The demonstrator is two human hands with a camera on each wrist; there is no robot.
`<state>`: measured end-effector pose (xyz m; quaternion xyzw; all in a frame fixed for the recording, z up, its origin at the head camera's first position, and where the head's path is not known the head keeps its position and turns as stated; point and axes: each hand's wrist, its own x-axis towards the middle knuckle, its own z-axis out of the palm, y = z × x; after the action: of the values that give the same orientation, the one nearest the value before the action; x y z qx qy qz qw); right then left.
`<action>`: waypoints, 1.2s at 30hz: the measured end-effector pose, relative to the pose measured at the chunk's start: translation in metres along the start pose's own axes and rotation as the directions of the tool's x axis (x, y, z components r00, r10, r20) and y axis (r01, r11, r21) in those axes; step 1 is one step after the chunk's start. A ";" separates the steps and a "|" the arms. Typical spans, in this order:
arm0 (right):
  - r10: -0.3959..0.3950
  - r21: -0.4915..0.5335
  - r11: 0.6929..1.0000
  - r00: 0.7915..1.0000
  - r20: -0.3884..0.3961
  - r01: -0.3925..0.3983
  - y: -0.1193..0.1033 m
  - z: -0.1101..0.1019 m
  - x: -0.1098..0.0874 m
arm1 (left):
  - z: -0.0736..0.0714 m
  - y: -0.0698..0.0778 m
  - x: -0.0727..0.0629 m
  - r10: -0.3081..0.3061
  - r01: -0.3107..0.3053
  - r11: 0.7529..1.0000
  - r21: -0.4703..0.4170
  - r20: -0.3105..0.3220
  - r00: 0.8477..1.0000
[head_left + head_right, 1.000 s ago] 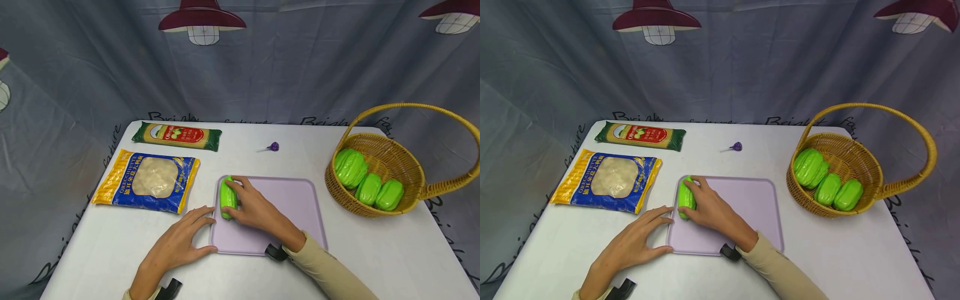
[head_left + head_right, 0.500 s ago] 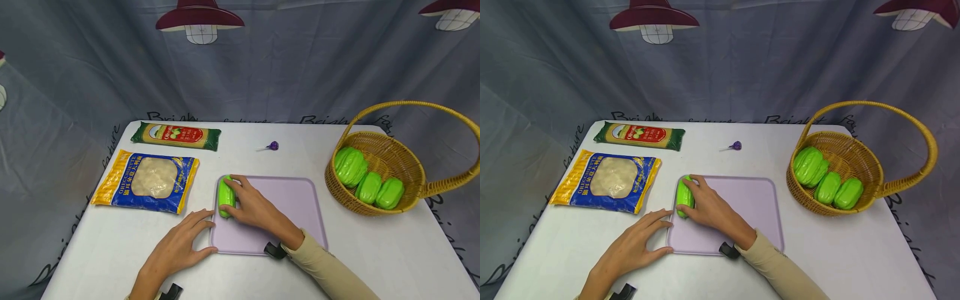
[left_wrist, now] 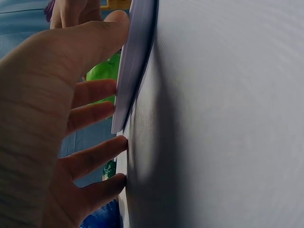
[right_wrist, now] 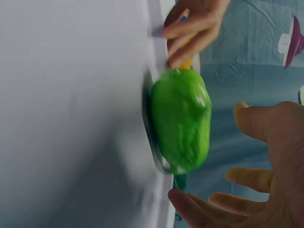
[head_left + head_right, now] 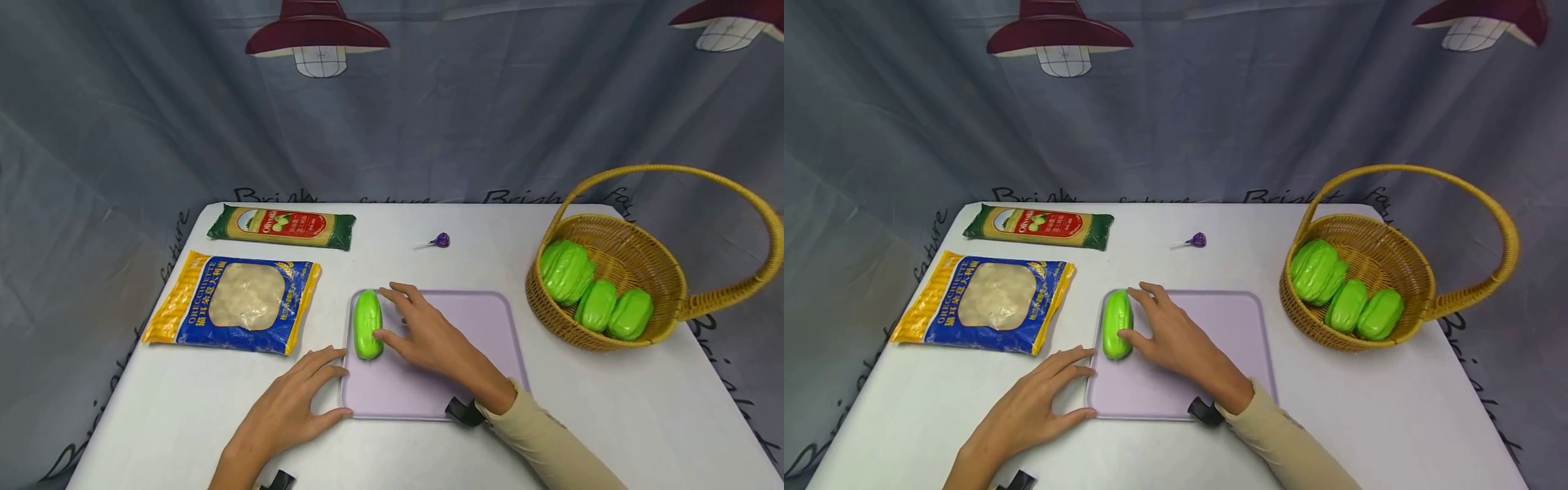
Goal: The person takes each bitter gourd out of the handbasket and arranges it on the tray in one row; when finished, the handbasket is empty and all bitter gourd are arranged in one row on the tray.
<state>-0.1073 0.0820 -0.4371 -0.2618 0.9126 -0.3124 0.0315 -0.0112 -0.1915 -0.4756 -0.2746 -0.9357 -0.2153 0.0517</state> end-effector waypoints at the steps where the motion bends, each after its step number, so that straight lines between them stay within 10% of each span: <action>1: -0.001 0.005 1.000 1.000 -0.007 0.001 0.002 -0.003 -0.002 | 0.000 0.000 0.000 -0.006 0.006 1.000 0.003 0.006 1.000; 18: 0.026 0.019 1.000 0.982 -0.186 -0.023 0.037 -0.059 -0.037 | 0.001 0.001 -0.002 0.011 -0.011 1.000 0.015 -0.020 1.000; 36: 0.071 -0.103 0.987 0.916 -0.395 -0.121 0.080 -0.111 -0.078 | -0.001 0.001 0.000 -0.022 0.022 1.000 0.005 0.021 1.000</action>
<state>-0.1014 0.2360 -0.4035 -0.1507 0.9301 -0.2983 -0.1521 -0.0111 -0.1911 -0.4740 -0.2662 -0.9398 -0.2106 0.0400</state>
